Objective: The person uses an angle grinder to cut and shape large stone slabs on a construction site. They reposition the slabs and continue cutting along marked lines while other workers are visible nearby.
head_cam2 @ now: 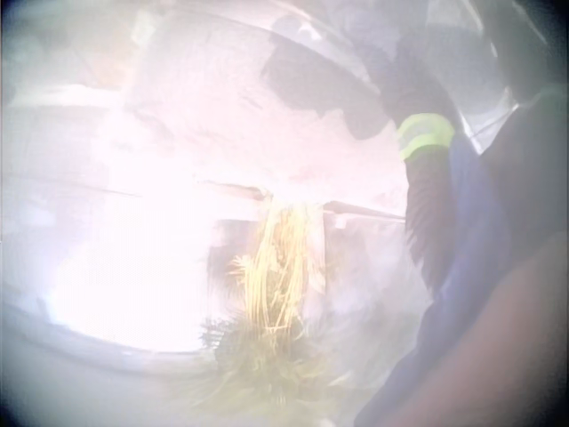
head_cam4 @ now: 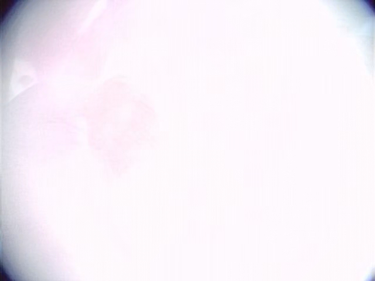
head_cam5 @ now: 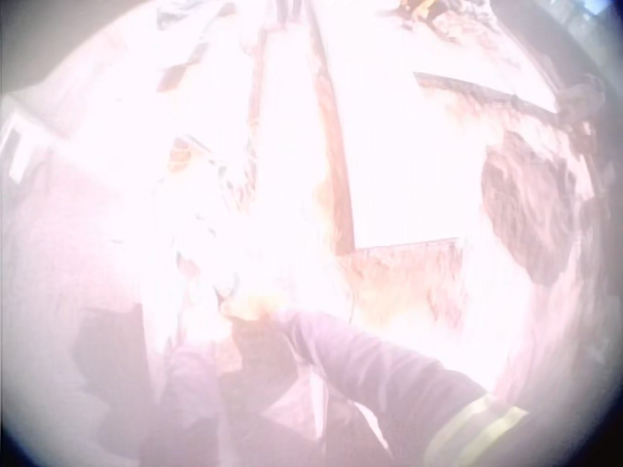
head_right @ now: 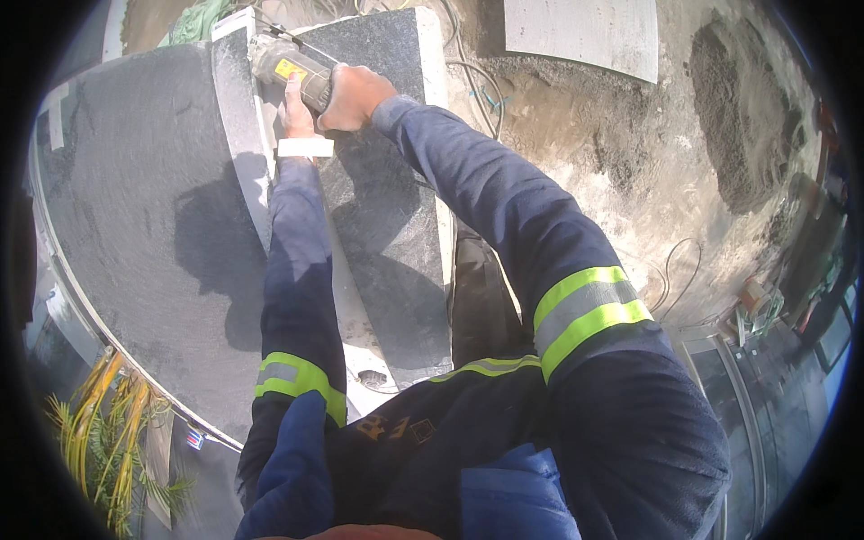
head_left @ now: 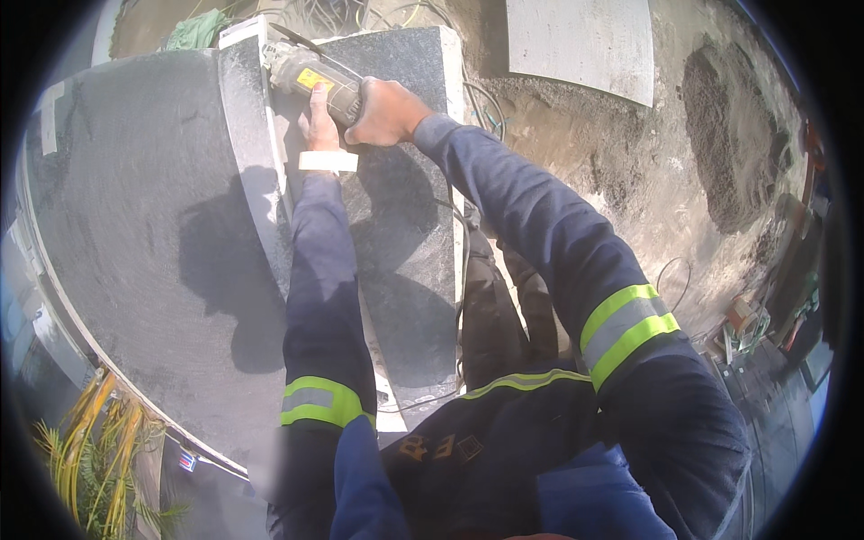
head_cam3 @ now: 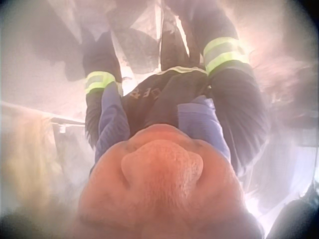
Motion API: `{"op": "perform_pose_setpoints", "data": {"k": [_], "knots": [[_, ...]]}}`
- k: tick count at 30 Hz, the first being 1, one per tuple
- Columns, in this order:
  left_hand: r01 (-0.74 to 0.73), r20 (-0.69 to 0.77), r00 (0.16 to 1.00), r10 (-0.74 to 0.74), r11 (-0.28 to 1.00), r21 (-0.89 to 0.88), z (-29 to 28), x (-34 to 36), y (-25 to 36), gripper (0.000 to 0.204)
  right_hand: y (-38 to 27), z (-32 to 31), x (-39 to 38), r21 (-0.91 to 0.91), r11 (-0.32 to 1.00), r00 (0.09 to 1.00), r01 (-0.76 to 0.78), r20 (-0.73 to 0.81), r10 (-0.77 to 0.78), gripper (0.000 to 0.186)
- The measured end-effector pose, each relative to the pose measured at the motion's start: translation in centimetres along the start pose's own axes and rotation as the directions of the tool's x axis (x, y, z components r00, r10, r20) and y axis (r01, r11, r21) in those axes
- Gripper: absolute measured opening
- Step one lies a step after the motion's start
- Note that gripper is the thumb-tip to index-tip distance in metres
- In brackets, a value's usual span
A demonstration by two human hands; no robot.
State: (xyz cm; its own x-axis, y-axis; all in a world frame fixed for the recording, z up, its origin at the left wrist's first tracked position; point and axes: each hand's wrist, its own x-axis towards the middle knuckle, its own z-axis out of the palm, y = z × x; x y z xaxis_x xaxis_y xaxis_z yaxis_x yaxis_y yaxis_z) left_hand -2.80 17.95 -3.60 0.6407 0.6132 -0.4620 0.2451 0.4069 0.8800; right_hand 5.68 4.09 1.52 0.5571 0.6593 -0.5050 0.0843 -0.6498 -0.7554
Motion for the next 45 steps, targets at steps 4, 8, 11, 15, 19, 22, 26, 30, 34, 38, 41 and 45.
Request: {"op": "perform_pose_setpoints", "data": {"k": [4,8,11,15,19,22,26,30,34,38,41,45], "knots": [[0.046,-0.225,0.974,0.005,0.974,0.223,-1.4,-0.7,-0.9,0.072,-0.7,-0.7,-0.2,0.007,1.0,0.999,-0.023,0.046,0.022,0.072],[-0.172,0.094,0.957,0.276,0.275,0.946,-4.9,-6.4,-1.8,0.088,-0.3,-1.6,-2.1,-0.011,0.999,0.998,-0.05,0.034,0.05,0.074],[-0.063,0.066,0.996,-0.062,0.037,0.997,-4.3,-11.4,-1.8,0.126,0.4,-1.1,-2.9,-0.008,0.999,0.999,-0.04,0.031,0.04,0.075],[-0.083,0.1,0.99,-0.103,0.158,0.984,-5.0,-11.8,-2.6,0.141,0.5,-0.8,-3.1,-0.01,0.998,0.997,-0.055,0.049,0.056,0.074],[-0.043,0.055,0.99,-0.13,0.094,0.995,-3.9,-11.8,-2.5,0.143,0.7,-0.2,-2.3,0.016,0.999,0.999,-0.034,0.015,0.034,0.073],[-0.038,0.051,0.989,-0.137,0.093,0.995,-3.9,-11.8,-2.3,0.142,0.5,0.1,-1.3,0.023,0.999,0.999,-0.045,0.018,0.044,0.072],[-0.042,0.053,0.988,-0.147,0.076,0.996,-3.5,-11.6,-2.3,0.141,0.4,-0.3,0.0,0.042,0.999,0.997,-0.03,0.068,0.027,0.071],[-0.032,0.043,0.988,-0.146,0.072,0.997,-3.5,-11.6,-2.3,0.139,0.9,0.5,-0.4,0.038,0.999,0.999,-0.036,0.021,0.035,0.071],[-0.083,0.095,0.989,-0.11,0.109,0.991,-4.4,-11.6,-2.9,0.14,2.1,0.9,-2.5,0.032,0.999,0.999,-0.033,-0.016,0.034,0.073],[-0.087,0.098,0.989,-0.111,0.099,0.991,-4.3,-11.6,-2.7,0.14,2.2,0.8,-2.6,0.005,0.999,0.999,-0.039,-0.014,0.039,0.073],[-0.078,0.089,0.988,-0.128,0.083,0.993,-4.0,-11.5,-2.5,0.138,2.0,1.0,-1.1,0.016,0.999,1.0,-0.028,-0.012,0.028,0.073],[-0.098,0.104,0.99,-0.099,0.061,0.993,-4.0,-11.6,-2.6,0.137,0.8,0.6,0.1,0.048,0.997,0.995,-0.059,0.077,0.055,0.073]]}}
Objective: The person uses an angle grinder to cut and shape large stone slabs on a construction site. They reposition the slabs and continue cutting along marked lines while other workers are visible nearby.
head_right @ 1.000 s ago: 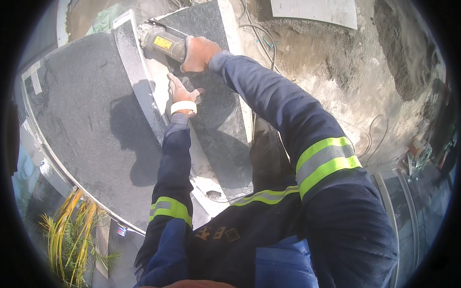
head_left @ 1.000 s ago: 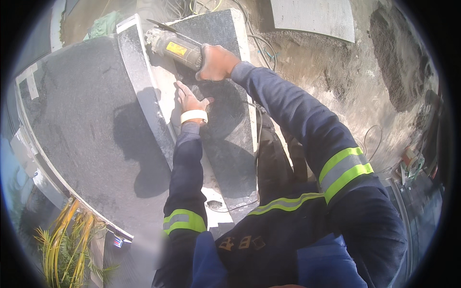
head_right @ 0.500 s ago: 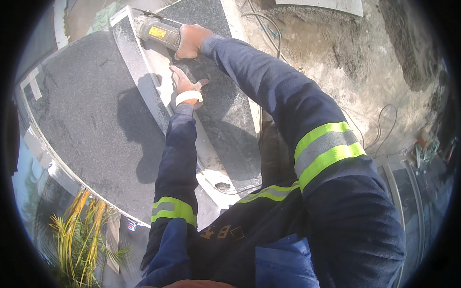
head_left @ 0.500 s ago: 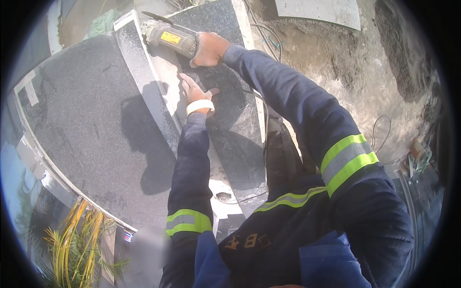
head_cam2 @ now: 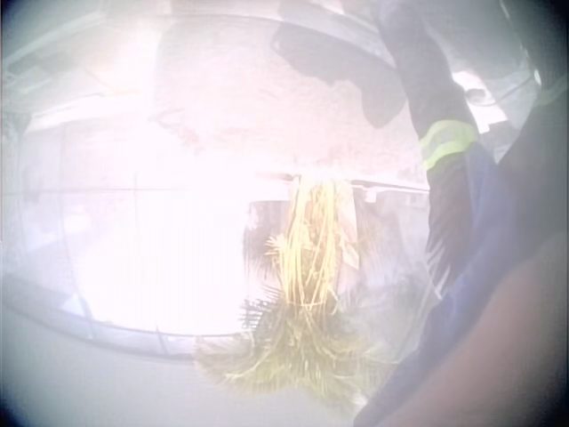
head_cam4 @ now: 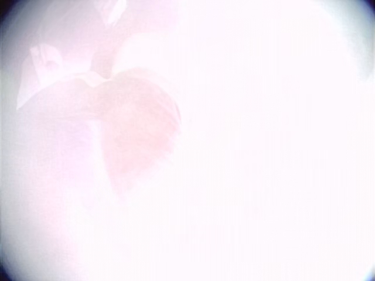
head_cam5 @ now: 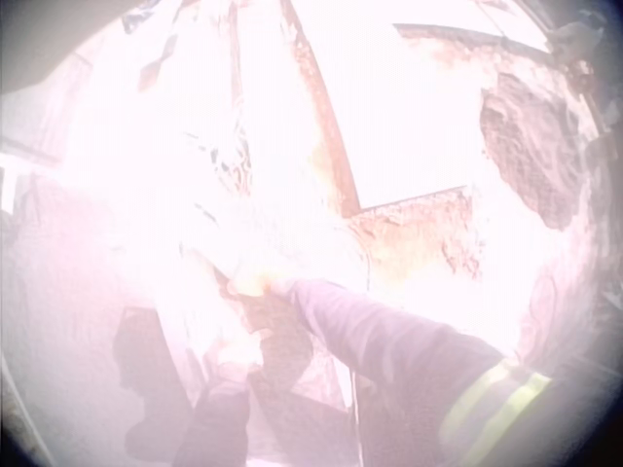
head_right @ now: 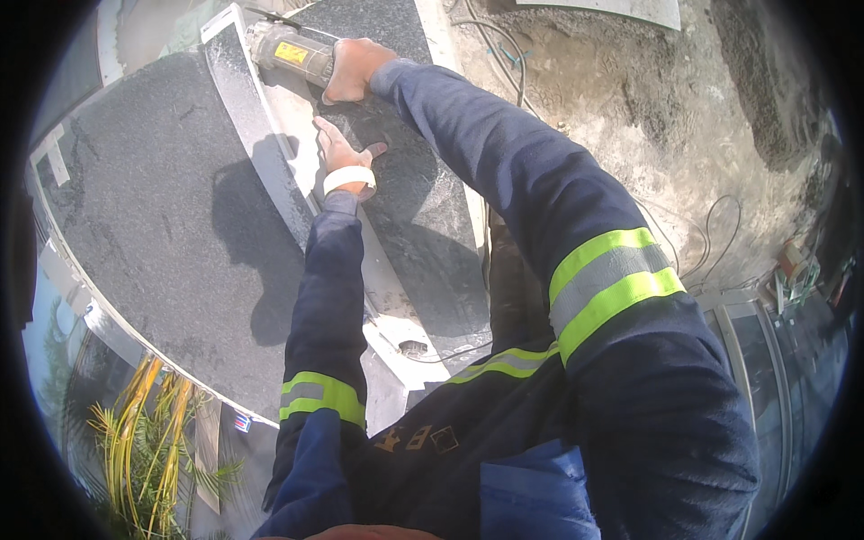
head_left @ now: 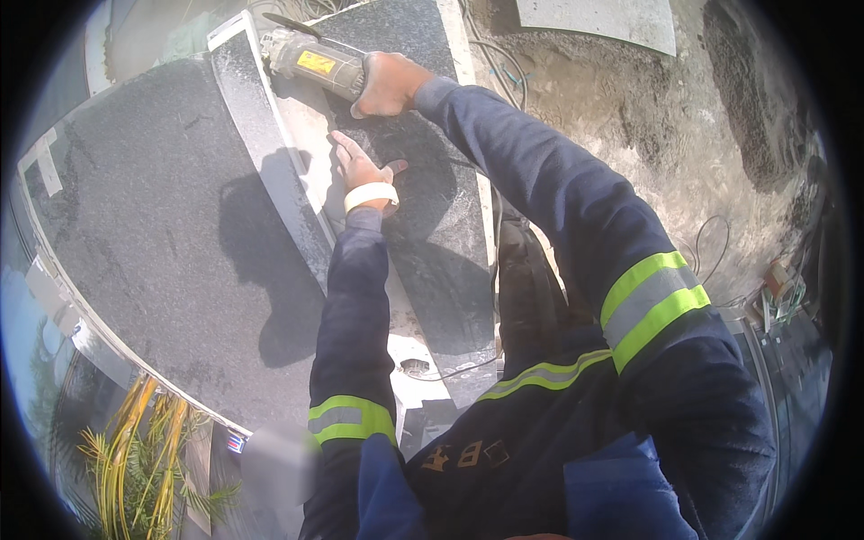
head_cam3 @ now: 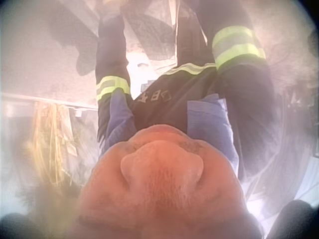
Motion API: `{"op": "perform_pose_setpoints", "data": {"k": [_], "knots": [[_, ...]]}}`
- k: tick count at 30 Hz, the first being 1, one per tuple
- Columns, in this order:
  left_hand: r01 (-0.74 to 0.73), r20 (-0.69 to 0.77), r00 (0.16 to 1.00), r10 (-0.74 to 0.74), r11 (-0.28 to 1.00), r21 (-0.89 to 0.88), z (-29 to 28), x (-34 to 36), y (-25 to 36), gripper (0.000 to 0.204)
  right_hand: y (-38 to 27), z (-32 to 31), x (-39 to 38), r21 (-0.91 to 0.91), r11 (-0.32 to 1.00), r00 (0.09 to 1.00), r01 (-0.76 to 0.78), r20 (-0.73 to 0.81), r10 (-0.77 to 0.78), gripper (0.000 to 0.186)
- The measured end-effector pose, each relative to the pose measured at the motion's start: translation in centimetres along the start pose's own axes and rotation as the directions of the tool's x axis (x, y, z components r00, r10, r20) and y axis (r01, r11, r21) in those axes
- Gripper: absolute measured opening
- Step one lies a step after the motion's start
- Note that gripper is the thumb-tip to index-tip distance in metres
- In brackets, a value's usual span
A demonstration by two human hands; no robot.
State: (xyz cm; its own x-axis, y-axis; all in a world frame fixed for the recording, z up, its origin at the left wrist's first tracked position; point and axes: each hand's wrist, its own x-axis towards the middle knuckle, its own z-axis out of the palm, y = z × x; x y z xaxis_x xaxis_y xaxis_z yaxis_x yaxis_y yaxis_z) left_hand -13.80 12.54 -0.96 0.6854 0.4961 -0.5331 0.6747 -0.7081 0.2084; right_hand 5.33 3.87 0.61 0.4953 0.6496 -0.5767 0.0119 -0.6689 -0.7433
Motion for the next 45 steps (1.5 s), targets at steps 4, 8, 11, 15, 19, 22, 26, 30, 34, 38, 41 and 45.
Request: {"op": "perform_pose_setpoints", "data": {"k": [4,8,11,15,19,22,26,30,34,38,41,45], "knots": [[0.028,0.011,1.0,-0.028,0.999,-0.042,-0.1,-0.1,0.4,0.138,1.1,0.5,-1.4,-0.032,1.0,0.997,0.002,-0.081,-0.004,0.073],[0.012,-0.014,1.0,-0.012,0.998,-0.055,0.4,-0.1,-0.3,0.14,2.0,0.3,-3.9,-0.025,1.0,0.997,0.003,-0.078,-0.005,0.073],[0.03,0.01,1.0,-0.03,0.998,-0.053,0.2,-0.2,0.0,0.139,2.1,0.0,-4.1,-0.016,1.0,0.998,-0.012,-0.065,0.011,0.072],[0.034,0.001,0.999,-0.034,0.999,-0.02,0.1,-0.2,0.2,0.138,1.3,0.2,-2.4,-0.03,1.0,0.997,-0.009,-0.077,0.007,0.071],[0.045,-0.002,0.999,-0.045,0.999,-0.016,0.2,-0.2,0.0,0.138,0.6,0.1,-1.1,-0.019,1.0,1.0,-0.005,-0.027,0.005,0.072],[0.035,-0.008,0.999,-0.035,0.999,-0.018,0.2,-0.1,0.1,0.138,0.8,0.0,-1.3,-0.047,0.999,0.999,-0.014,-0.044,0.012,0.074],[0.04,-0.004,0.999,-0.04,0.999,-0.035,0.2,0.0,0.2,0.138,1.8,-0.1,-3.8,-0.021,0.999,0.998,-0.024,-0.063,0.022,0.073],[0.072,0.018,0.997,-0.071,0.997,-0.032,-0.1,-0.2,0.4,0.137,2.3,0.1,-4.4,-0.027,1.0,0.997,-0.007,-0.079,0.005,0.073],[0.073,0.024,0.997,-0.073,0.997,-0.014,0.0,-0.1,0.4,0.138,1.8,-0.1,-2.4,-0.022,1.0,0.998,-0.004,-0.062,0.003,0.073],[0.055,0.001,0.998,-0.055,0.998,-0.018,0.3,-0.1,0.3,0.141,1.1,-0.2,-1.7,-0.016,1.0,0.999,-0.016,-0.045,0.015,0.072],[0.036,-0.018,0.999,-0.037,0.998,-0.041,0.5,0.0,-0.2,0.142,1.2,-0.1,-3.2,-0.021,1.0,0.998,-0.023,-0.051,0.022,0.072],[0.071,0.025,0.997,-0.071,0.997,-0.034,0.3,0.0,0.1,0.139,2.0,-0.6,-5.8,0.003,1.0,0.997,-0.029,-0.075,0.029,0.068]]}}
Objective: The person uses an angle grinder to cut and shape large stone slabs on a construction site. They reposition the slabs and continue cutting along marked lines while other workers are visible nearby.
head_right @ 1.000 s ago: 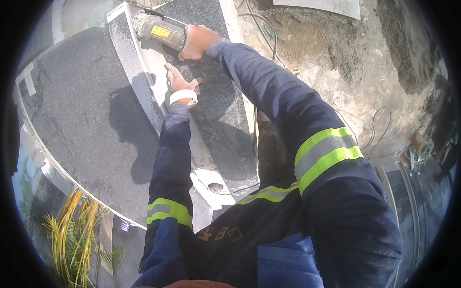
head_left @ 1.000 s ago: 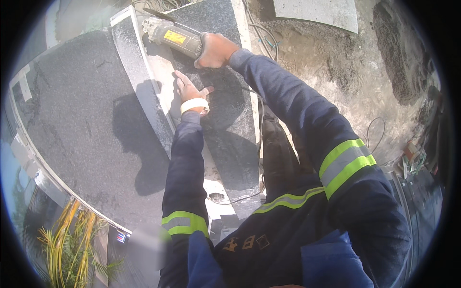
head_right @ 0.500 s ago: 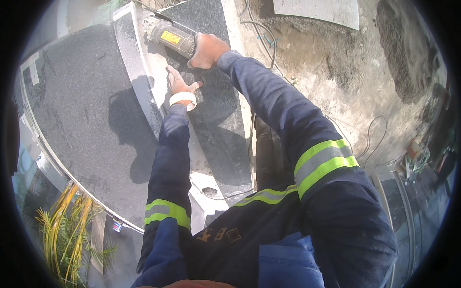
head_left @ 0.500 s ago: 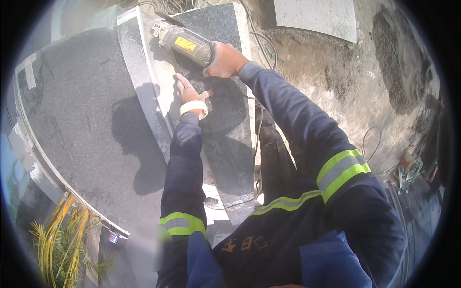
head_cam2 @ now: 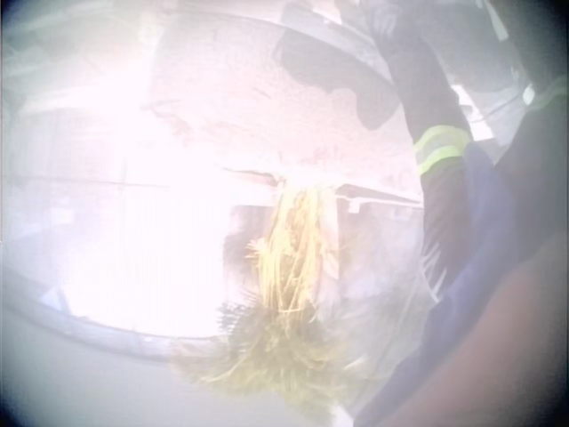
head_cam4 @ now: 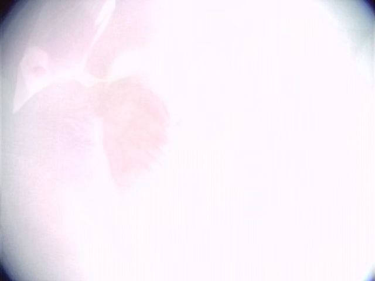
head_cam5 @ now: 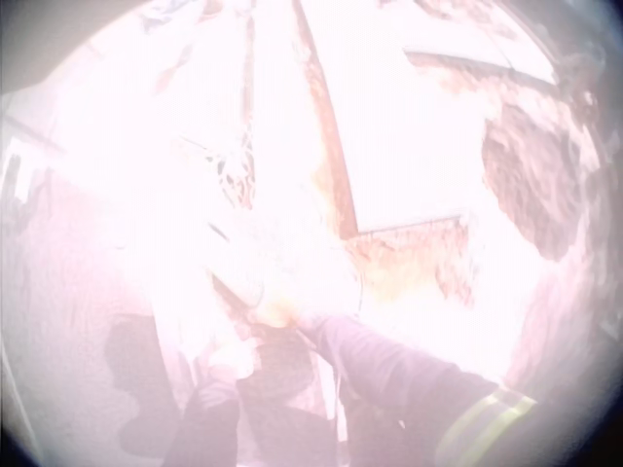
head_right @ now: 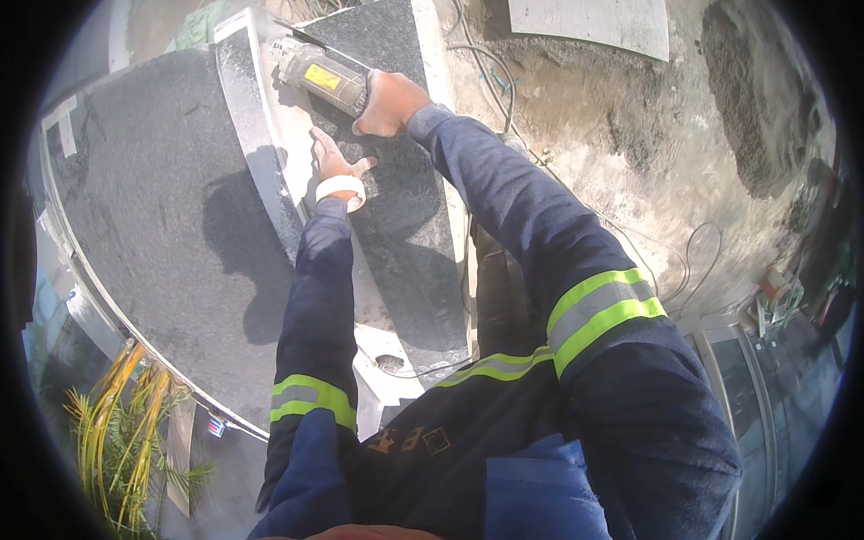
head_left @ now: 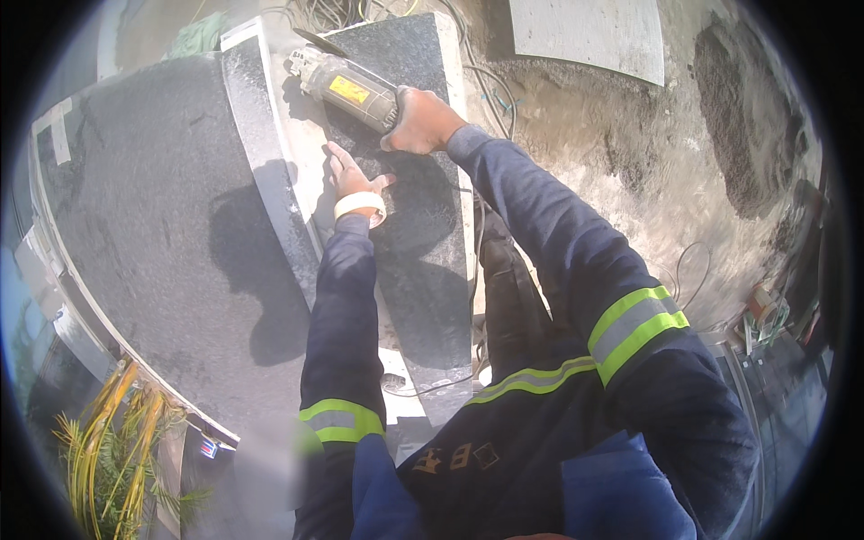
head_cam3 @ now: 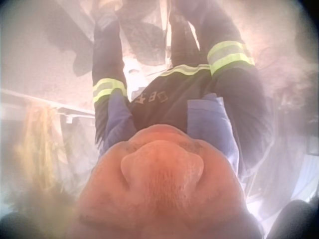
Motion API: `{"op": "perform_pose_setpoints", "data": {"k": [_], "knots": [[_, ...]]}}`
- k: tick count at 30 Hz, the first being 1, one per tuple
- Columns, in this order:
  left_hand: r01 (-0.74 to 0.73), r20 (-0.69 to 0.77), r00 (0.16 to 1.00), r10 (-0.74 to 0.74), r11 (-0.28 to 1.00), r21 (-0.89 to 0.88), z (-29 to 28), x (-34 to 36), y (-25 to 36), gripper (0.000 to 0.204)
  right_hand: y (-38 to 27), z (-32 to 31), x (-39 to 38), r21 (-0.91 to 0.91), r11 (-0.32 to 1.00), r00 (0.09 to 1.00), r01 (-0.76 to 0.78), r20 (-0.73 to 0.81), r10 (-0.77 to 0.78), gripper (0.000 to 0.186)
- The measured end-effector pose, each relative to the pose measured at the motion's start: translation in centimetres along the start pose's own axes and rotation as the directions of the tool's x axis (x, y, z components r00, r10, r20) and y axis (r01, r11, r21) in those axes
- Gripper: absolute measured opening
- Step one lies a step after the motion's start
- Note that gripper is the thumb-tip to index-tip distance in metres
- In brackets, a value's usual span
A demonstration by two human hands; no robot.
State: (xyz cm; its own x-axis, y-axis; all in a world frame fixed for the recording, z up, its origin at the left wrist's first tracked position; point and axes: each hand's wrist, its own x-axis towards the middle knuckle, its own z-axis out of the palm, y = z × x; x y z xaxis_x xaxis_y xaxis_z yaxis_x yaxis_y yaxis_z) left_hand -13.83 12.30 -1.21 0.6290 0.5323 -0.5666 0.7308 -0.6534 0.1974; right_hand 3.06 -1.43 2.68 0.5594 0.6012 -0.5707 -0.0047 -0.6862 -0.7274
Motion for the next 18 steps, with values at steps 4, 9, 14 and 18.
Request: {"op": "perform_pose_setpoints", "data": {"k": [4,9,14,18], "knots": [[-0.021,-0.044,0.999,0.022,1.0,0.02,0.1,0.2,-0.4,0.139,-0.2,0.1,0.8,-0.004,0.999,0.999,0.04,-0.006,-0.04,0.067],[-0.016,-0.029,0.999,0.017,0.999,0.034,0.1,0.4,-0.1,0.14,-1.1,0.1,3.1,0.054,0.998,0.998,-0.009,0.066,0.006,0.068],[-0.037,-0.048,0.998,0.039,0.999,0.033,0.5,0.1,-0.4,0.14,-0.3,0.4,0.7,0.006,1.0,1.0,0.002,0.003,-0.002,0.069],[-0.028,-0.037,0.999,0.03,0.999,0.033,0.1,0.0,-0.1,0.139,0.5,0.1,-0.8,0.0,1.0,1.0,0.011,-0.001,-0.011,0.069]]}}
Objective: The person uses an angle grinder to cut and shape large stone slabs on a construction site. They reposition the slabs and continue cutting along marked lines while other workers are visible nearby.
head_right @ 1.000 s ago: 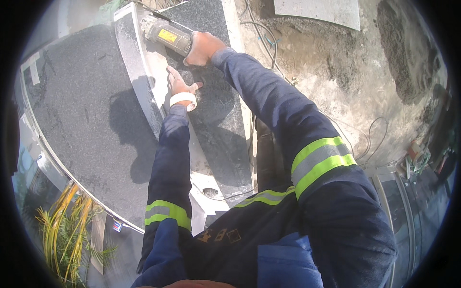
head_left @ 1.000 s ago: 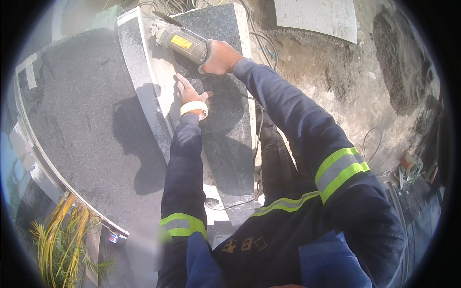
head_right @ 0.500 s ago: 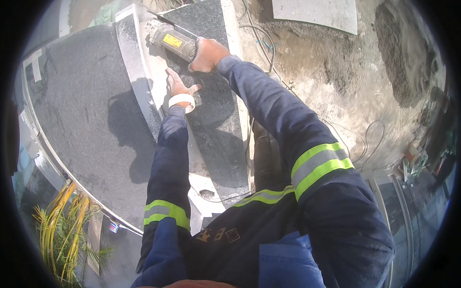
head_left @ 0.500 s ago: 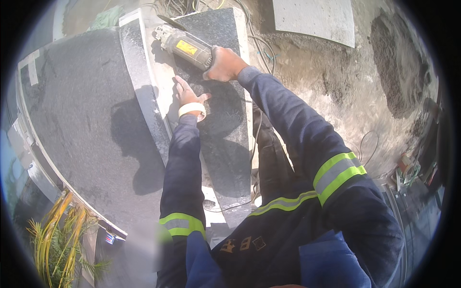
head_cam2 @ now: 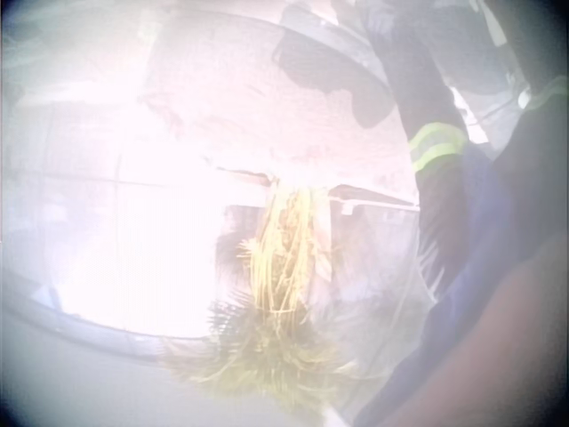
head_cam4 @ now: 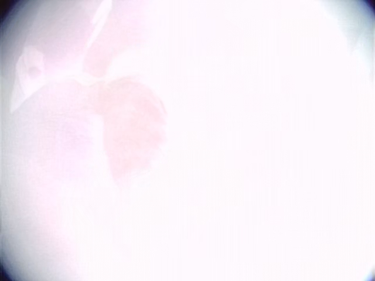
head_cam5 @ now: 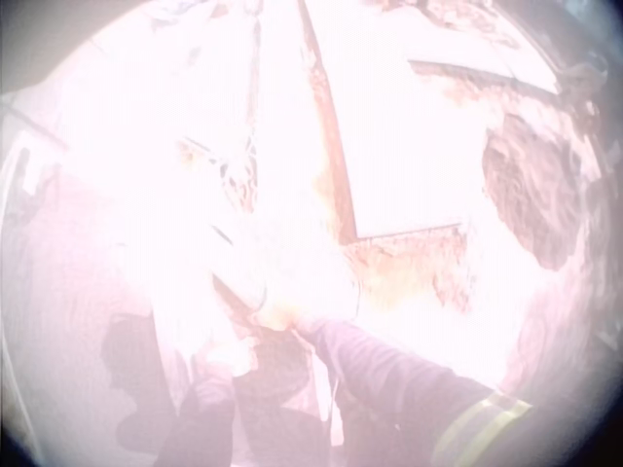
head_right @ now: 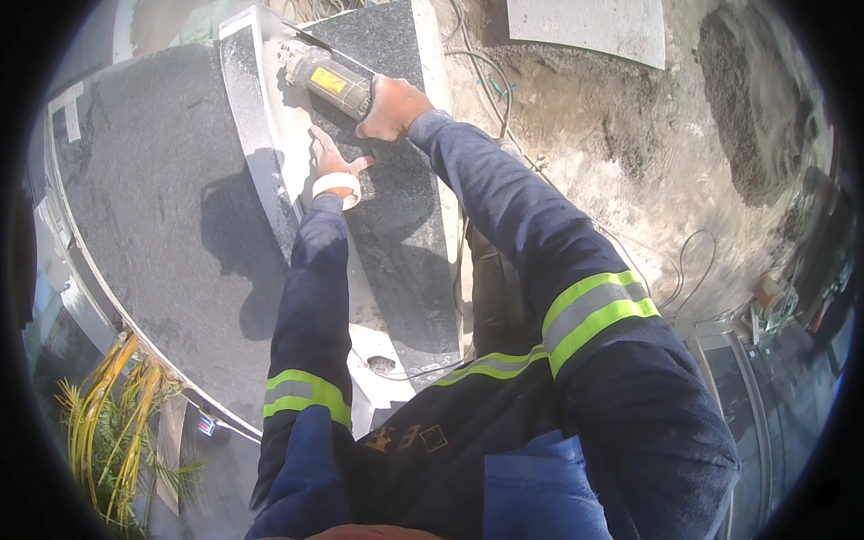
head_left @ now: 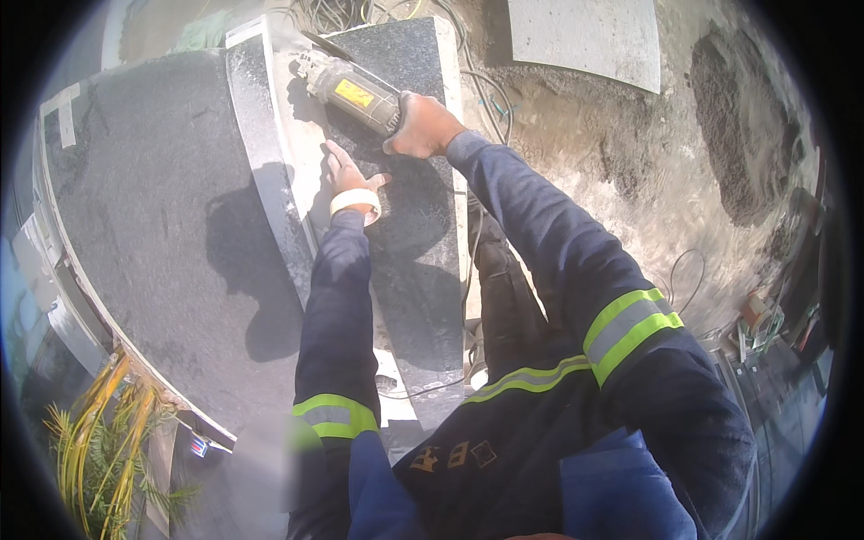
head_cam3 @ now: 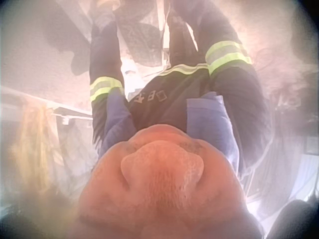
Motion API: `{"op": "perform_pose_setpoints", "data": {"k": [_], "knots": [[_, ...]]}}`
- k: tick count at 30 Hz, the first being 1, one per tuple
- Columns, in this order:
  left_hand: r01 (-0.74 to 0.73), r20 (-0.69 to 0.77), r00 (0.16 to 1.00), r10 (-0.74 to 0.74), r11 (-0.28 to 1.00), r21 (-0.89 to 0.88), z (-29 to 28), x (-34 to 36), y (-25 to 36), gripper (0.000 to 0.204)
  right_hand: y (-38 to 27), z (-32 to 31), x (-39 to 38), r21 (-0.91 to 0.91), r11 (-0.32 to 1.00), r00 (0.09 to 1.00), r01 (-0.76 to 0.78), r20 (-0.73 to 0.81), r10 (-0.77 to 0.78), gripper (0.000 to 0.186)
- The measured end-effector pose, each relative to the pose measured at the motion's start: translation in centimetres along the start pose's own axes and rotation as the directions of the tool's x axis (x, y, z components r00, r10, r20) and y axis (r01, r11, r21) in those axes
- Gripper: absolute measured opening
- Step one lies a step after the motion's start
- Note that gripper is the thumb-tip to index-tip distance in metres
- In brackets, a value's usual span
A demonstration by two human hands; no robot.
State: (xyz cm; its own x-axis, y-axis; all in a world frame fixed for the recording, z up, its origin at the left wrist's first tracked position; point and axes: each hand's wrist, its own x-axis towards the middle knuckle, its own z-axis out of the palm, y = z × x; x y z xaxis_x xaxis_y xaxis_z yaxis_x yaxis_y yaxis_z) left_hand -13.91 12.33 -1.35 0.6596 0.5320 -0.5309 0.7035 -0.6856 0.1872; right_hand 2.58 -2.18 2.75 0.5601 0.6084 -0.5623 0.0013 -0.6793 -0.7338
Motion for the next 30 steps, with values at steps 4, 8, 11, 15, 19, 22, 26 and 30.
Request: {"op": "perform_pose_setpoints", "data": {"k": [4,8,11,15,19,22,26,30], "knots": [[0.019,0.007,1.0,-0.019,1.0,0.003,-0.1,0.0,0.1,0.139,-0.3,0.1,1.4,-0.045,0.999,1.0,-0.021,0.013,0.022,0.071],[0.023,0.008,1.0,-0.023,1.0,0.007,0.2,0.5,-0.1,0.14,-0.9,0.5,2.9,-0.034,0.999,1.0,0.01,-0.002,-0.01,0.068],[0.043,0.025,0.999,-0.043,0.999,-0.01,0.3,0.5,-0.2,0.14,-1.0,0.0,3.2,0.07,0.998,0.997,0.006,0.079,-0.012,0.072],[0.073,0.048,0.996,-0.072,0.997,-0.005,0.0,0.3,0.2,0.142,-0.1,0.5,1.2,-0.058,0.998,1.0,-0.019,0.007,0.02,0.068],[0.044,0.024,0.999,-0.045,0.999,0.03,0.3,0.7,-0.6,0.143,1.2,0.8,-0.5,-0.089,0.996,0.999,0.003,-0.036,-0.006,0.068],[0.028,0.06,0.998,-0.031,0.999,0.04,0.1,0.7,-0.5,0.142,1.4,0.7,0.0,-0.066,0.998,0.999,0.006,-0.036,-0.009,0.067],[0.027,0.062,0.998,-0.031,0.998,0.063,0.2,0.7,-0.3,0.142,-0.2,-0.1,0.8,0.016,1.0,0.998,-0.017,0.055,0.016,0.072],[0.055,0.054,0.997,-0.056,0.998,0.025,0.2,0.9,0.1,0.144,-1.0,-0.5,2.4,0.048,0.998,0.991,-0.027,0.13,0.021,0.073]]}}
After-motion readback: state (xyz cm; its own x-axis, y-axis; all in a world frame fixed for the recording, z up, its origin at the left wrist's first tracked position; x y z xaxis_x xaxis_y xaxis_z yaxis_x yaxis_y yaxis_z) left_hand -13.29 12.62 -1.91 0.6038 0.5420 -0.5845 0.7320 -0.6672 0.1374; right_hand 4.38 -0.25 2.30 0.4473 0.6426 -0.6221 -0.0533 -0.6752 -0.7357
